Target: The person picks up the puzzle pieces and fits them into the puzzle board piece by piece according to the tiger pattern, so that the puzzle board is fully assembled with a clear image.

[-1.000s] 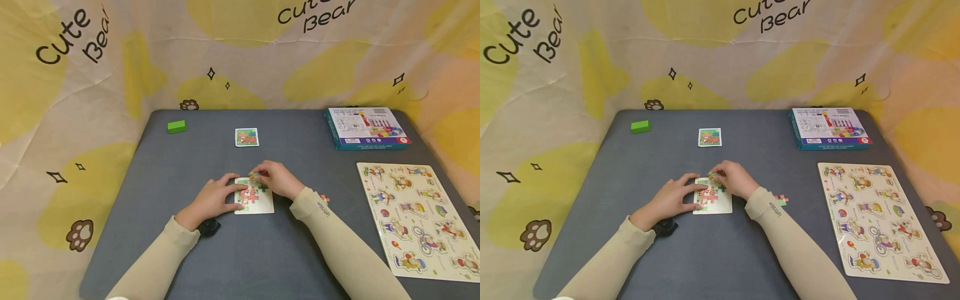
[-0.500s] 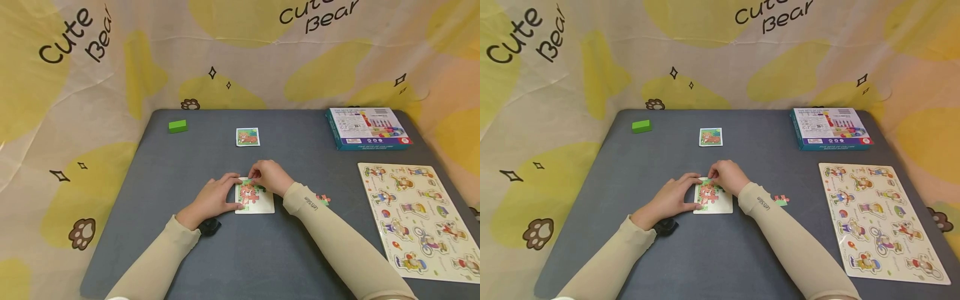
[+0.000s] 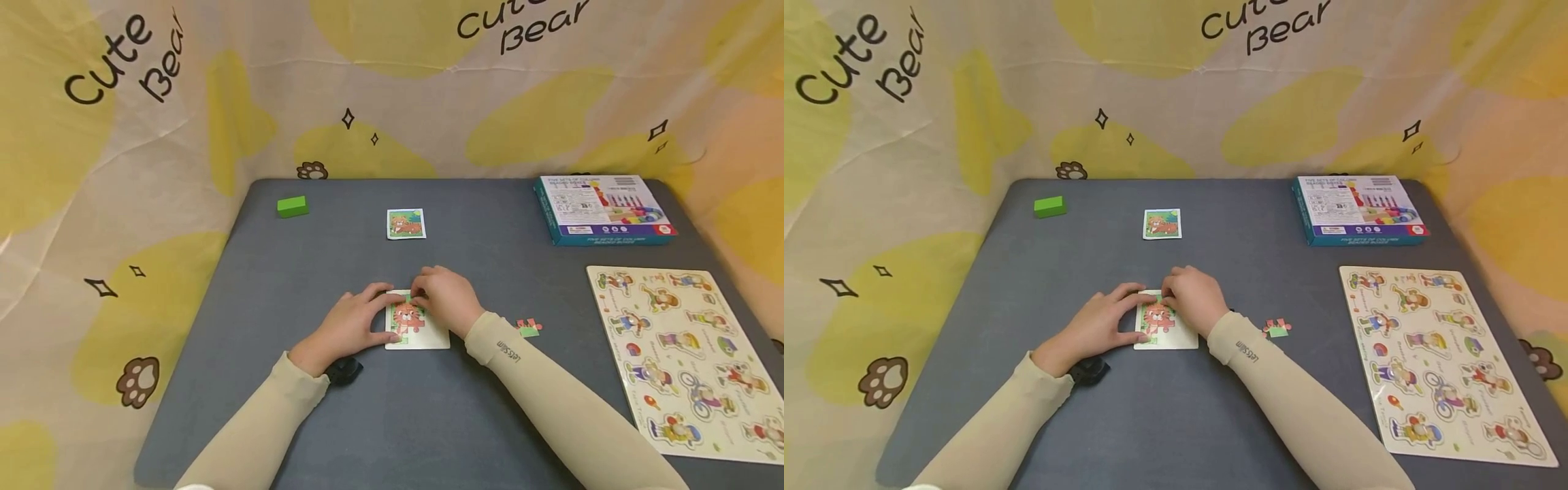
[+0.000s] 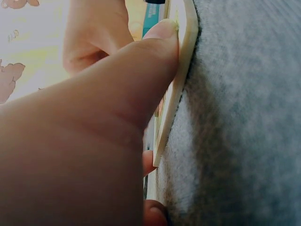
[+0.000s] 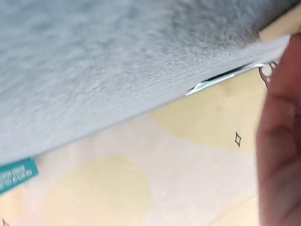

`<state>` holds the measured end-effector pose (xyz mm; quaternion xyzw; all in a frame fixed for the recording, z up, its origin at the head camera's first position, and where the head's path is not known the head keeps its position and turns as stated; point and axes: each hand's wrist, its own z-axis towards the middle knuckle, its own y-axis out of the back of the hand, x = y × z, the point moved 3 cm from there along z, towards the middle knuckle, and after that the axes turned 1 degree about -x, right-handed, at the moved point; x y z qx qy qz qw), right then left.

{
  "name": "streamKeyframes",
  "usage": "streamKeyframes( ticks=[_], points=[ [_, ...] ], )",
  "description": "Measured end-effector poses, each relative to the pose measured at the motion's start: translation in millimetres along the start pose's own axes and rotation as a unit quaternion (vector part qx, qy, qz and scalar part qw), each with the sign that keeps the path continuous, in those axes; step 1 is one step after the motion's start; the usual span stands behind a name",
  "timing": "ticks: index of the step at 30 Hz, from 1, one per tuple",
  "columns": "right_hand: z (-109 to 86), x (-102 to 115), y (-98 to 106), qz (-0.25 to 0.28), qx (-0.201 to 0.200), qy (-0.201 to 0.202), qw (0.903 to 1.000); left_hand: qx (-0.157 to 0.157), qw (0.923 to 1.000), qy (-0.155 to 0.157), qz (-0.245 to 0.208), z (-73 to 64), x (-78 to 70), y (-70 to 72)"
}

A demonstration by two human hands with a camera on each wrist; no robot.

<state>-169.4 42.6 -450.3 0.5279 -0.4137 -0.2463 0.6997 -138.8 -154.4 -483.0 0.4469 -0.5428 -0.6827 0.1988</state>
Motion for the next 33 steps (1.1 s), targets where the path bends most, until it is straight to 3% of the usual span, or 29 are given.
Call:
streamKeyframes(
  ticks=[6, 13, 21, 33],
  points=[
    [-20.7, 8, -2, -0.097, -0.055, 0.08, 0.9906, -0.001, 0.9998, -0.013, 0.014, 0.3, -1.9, 2.1],
    [-47.2, 5, -5, -0.154, -0.039, 0.088, 0.9834, -0.001, 0.9996, -0.018, 0.022, 1.8, -3.3, 2.3],
    [-54.2, 3, -7, -0.172, -0.016, 0.099, 0.98, 0.012, 0.9995, -0.009, 0.026, 0.9, 0.4, -0.2],
    [-58.9, 5, -12, -0.16, -0.031, 0.102, 0.9813, 0.009, 0.9995, -0.012, 0.03, 0.3, -0.5, 1.9]
  ],
)
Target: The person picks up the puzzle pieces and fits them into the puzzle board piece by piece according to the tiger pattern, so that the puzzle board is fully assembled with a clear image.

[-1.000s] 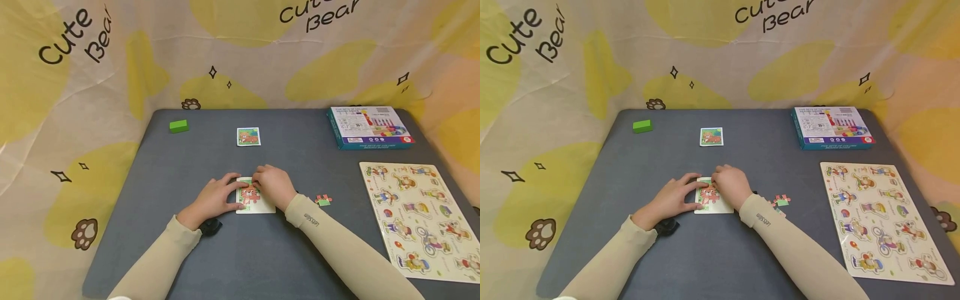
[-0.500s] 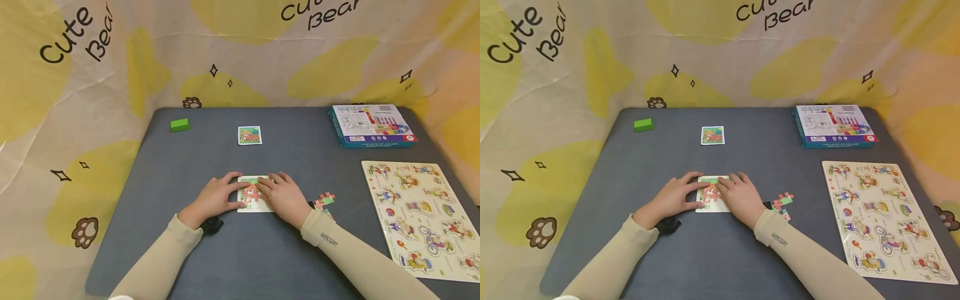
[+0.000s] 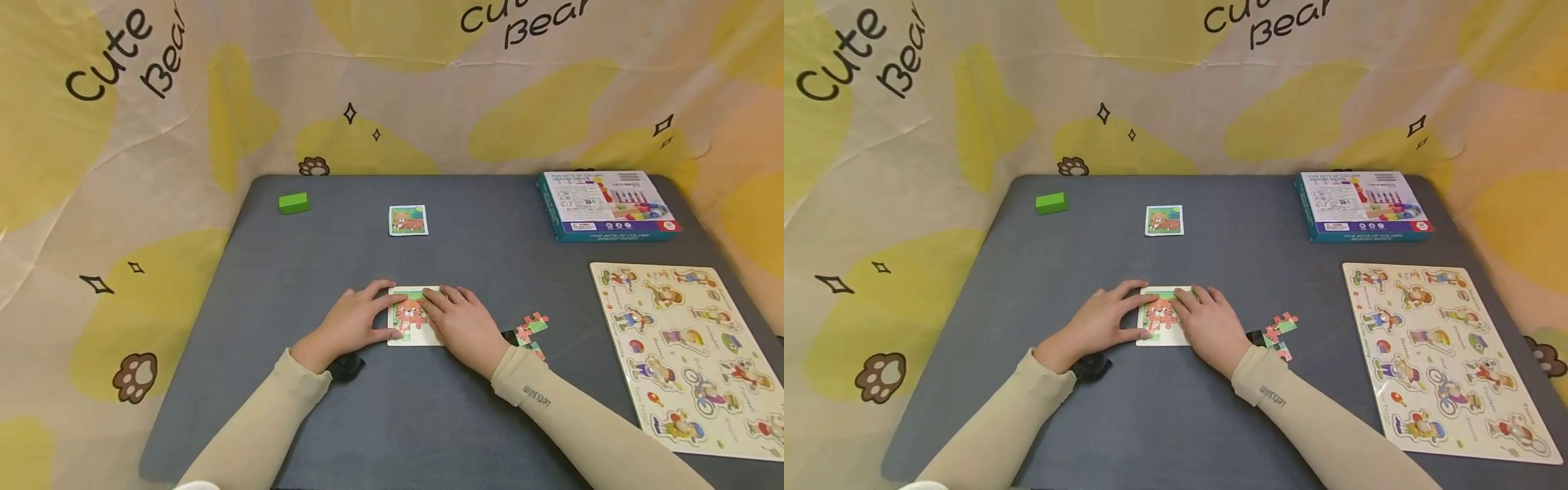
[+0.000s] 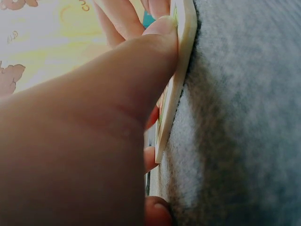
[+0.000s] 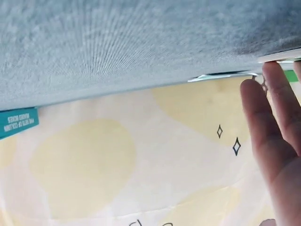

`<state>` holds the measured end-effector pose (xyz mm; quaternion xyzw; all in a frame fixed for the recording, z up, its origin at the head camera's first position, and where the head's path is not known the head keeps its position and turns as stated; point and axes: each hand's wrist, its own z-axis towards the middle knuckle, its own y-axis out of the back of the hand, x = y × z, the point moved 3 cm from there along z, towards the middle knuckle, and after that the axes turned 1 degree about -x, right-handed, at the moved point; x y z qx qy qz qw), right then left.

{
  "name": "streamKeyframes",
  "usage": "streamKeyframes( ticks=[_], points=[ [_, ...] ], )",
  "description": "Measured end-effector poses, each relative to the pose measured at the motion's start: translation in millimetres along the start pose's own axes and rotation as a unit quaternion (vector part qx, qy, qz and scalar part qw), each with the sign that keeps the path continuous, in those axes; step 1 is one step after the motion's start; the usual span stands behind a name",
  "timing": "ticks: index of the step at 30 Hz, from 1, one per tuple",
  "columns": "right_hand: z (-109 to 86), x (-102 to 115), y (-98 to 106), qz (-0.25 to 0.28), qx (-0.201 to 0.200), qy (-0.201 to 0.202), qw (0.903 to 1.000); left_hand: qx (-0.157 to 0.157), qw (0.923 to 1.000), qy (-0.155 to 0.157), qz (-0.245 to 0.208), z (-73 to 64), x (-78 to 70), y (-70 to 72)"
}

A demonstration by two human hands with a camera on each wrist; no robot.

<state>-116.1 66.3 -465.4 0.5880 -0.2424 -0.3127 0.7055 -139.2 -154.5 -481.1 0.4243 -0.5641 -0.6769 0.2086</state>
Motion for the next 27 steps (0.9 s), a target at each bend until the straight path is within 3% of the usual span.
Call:
streamKeyframes(
  ticks=[5, 9, 12, 15, 19, 22, 24, 27],
  points=[
    [1.1, -2, 1, -0.008, 0.009, -0.013, 0.9998, -0.011, 0.9998, -0.013, 0.011, 4.8, -2.4, 5.7],
    [-0.6, -5, 5, 0.04, 0.004, -0.053, 0.9978, 0.0, 0.9998, -0.008, 0.017, 2.5, -2.4, 4.0],
    [-5.1, -15, 23, 0.087, -0.016, -0.097, 0.9914, 0.009, 0.9999, -0.003, 0.005, 0.9, -2.5, 2.6],
    [-15.9, -39, 53, 0.11, -0.033, -0.139, 0.9836, 0.008, 1.0, 0.001, -0.005, 1.2, -2.6, -0.3],
    [-46.5, -88, 80, 0.13, -0.012, -0.237, 0.9627, 0.0, 1.0, 0.005, -0.003, 3.9, -1.6, 0.3],
    [-76.6, -117, 72, 0.173, 0.05, -0.296, 0.9383, 0.003, 1.0, 0.006, -0.001, 4.7, -0.7, 0.8],
    [-92.3, -126, 57, 0.214, 0.088, -0.296, 0.9268, 0.008, 0.9999, 0.007, -0.005, 4.3, -0.3, 0.0],
    [-107.2, -131, 39, 0.266, 0.104, -0.281, 0.9161, 0.01, 0.9999, 0.005, -0.013, 2.6, -0.7, -2.7]
  ],
)
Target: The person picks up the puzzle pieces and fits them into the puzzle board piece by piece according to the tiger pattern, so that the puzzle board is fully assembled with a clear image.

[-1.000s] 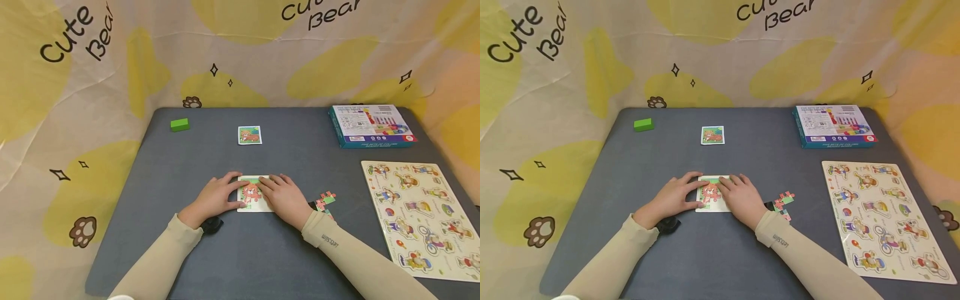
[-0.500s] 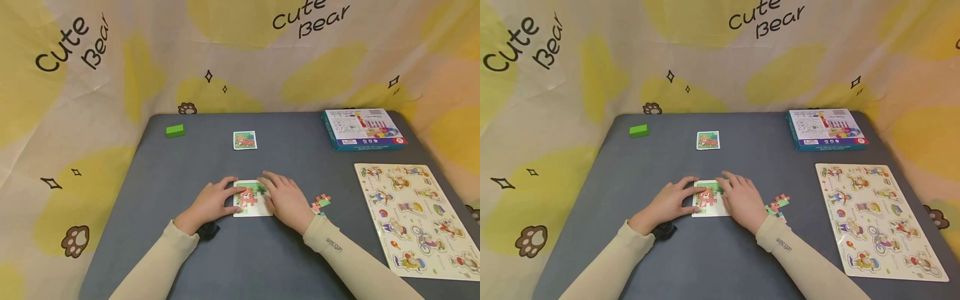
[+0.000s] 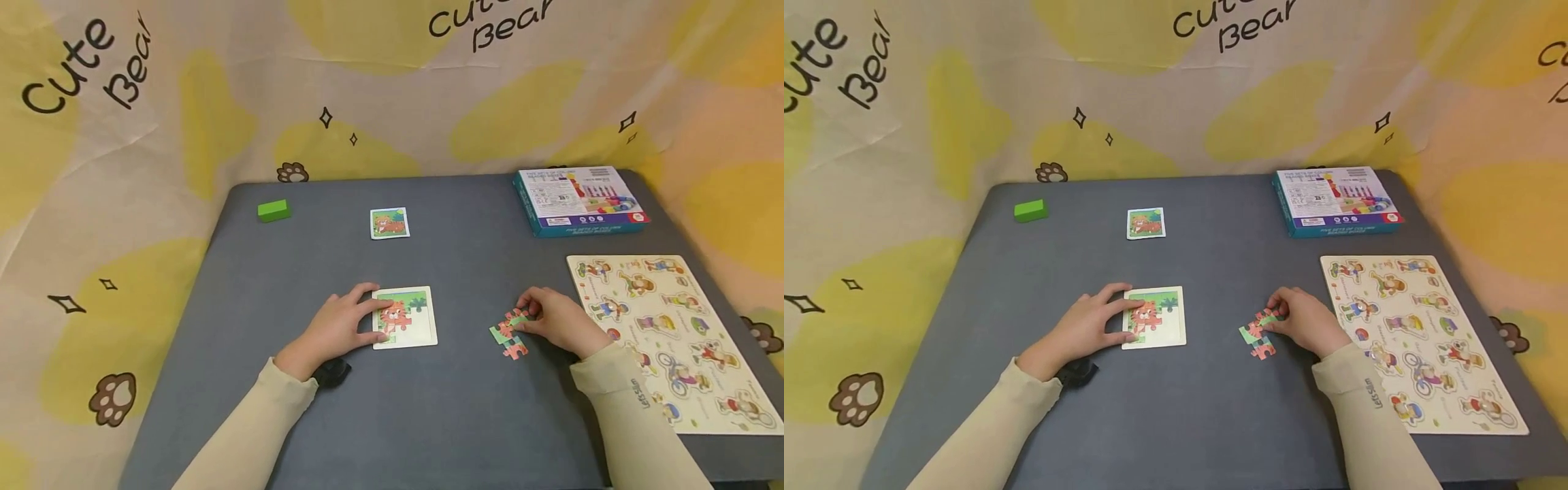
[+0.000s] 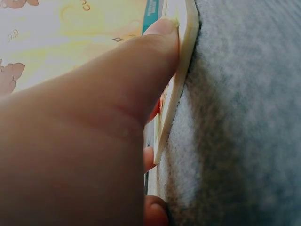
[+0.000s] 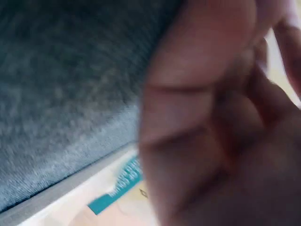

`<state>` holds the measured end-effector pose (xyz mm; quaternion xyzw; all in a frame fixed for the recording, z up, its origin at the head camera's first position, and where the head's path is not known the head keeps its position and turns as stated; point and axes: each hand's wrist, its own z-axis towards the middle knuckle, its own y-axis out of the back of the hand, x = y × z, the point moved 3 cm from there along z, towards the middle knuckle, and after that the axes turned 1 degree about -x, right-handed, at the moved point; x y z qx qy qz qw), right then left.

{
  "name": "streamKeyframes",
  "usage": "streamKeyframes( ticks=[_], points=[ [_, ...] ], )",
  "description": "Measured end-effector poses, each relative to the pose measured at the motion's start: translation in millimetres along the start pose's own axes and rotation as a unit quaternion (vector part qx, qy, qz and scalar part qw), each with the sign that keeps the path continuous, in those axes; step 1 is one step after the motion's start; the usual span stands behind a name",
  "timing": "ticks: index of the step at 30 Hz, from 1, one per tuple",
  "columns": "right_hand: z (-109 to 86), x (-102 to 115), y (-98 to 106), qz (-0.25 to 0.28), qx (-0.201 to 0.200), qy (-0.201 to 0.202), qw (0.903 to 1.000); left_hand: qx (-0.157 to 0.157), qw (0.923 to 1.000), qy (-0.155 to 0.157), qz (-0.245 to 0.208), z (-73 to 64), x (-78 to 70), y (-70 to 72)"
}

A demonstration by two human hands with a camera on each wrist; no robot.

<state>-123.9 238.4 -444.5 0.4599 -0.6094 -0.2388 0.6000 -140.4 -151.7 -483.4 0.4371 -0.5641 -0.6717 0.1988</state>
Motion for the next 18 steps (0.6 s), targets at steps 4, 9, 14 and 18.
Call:
streamKeyframes(
  ticks=[4, 9, 14, 18],
  points=[
    [1.9, -5, -5, 0.024, -0.009, 0.011, 0.9996, -0.005, 1.0, 0.001, -0.003, -4.2, 1.3, -2.9],
    [4.4, -2, 4, 0.041, -0.023, -0.009, 0.9989, -0.007, 1.0, 0.003, -0.005, -5.8, 1.4, -4.6],
    [9.0, 24, 13, 0.088, -0.056, -0.014, 0.9945, -0.003, 1.0, 0.003, -0.007, -3.6, 0.2, -2.2],
    [17.1, 62, 5, 0.133, -0.063, 0.021, 0.9889, -0.002, 1.0, 0.001, -0.002, -1.6, -0.5, -1.0]
  ],
)
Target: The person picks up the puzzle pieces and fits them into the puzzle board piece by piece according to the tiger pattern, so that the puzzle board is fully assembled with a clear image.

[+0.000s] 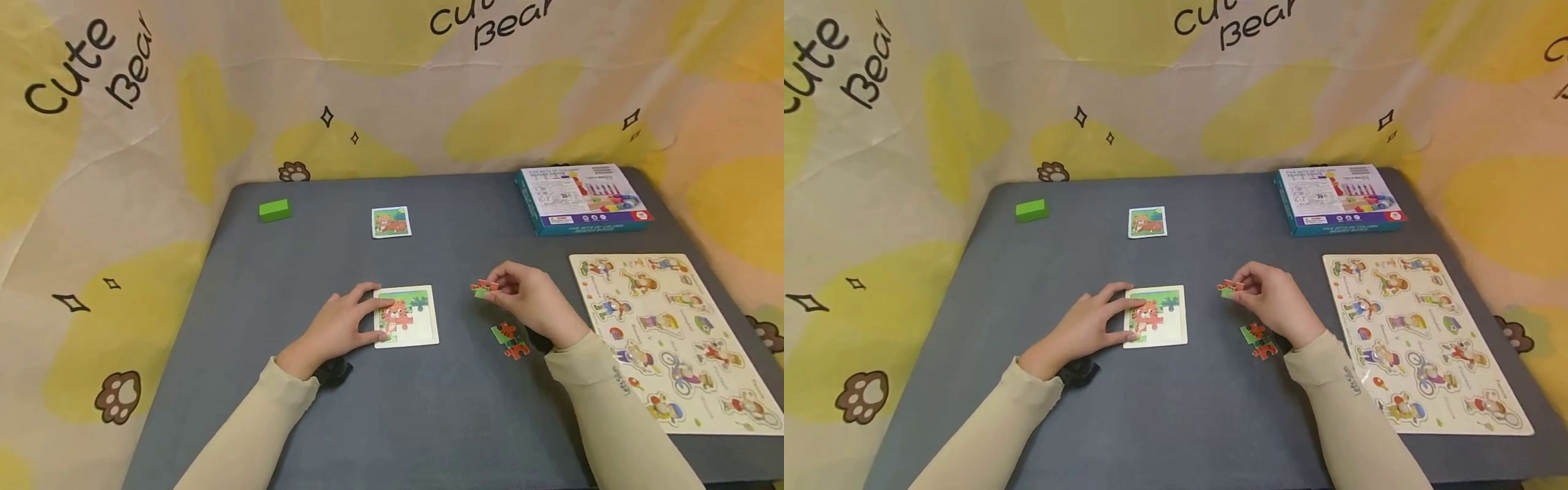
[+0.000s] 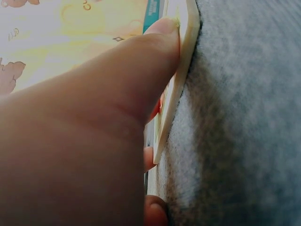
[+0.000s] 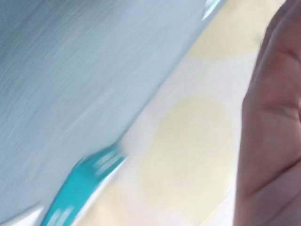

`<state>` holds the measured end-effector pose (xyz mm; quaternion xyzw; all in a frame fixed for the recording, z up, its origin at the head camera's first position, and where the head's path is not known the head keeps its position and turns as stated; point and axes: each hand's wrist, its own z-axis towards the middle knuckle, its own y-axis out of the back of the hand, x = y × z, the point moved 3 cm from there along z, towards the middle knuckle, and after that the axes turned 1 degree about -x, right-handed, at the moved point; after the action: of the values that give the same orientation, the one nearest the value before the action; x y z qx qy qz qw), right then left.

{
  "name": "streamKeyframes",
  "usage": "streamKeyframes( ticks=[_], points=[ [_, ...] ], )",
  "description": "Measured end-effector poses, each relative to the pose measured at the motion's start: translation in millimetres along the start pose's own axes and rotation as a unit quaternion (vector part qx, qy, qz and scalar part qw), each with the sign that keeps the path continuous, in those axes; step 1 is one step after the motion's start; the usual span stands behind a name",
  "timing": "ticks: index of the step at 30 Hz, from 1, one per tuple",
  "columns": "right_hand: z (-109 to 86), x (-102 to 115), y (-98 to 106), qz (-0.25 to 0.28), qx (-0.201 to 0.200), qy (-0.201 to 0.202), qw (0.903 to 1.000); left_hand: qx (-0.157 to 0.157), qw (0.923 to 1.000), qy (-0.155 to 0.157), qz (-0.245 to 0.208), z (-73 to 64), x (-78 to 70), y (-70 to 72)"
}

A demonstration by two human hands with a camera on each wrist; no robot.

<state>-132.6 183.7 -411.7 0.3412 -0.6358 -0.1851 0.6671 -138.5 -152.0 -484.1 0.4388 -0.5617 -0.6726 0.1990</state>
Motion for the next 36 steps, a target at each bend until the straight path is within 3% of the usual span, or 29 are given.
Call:
streamKeyframes(
  ticks=[6, 14, 21, 27, 32, 34, 36],
  points=[
    [9.2, 48, -51, 0.02, 0.04, 0.062, 0.9971, -0.003, 1.0, -0.008, 0.005, 0.0, 0.7, 3.3],
    [18.0, 64, -107, -0.013, 0.066, 0.111, 0.9915, -0.015, 0.9998, -0.014, 0.001, -1.6, -0.6, 1.7],
    [20.7, 64, -121, -0.033, 0.068, 0.105, 0.9916, -0.012, 0.9999, -0.008, -0.005, -1.8, -1.0, 2.8],
    [18.3, 67, -127, -0.114, 0.031, 0.119, 0.9859, -0.016, 0.9998, -0.012, -0.002, -1.6, 0.7, 5.3],
    [7.8, 73, -135, -0.206, -0.017, 0.167, 0.9639, -0.014, 0.9998, -0.013, -0.007, -2.4, 2.5, 1.8],
    [1.3, 76, -138, -0.25, -0.038, 0.205, 0.9456, -0.013, 0.9998, -0.012, -0.009, -1.9, 2.9, 0.3],
    [-6.9, 77, -143, -0.303, -0.053, 0.244, 0.9198, -0.012, 0.9998, -0.012, -0.008, -0.9, 2.8, -0.8]
  ],
)
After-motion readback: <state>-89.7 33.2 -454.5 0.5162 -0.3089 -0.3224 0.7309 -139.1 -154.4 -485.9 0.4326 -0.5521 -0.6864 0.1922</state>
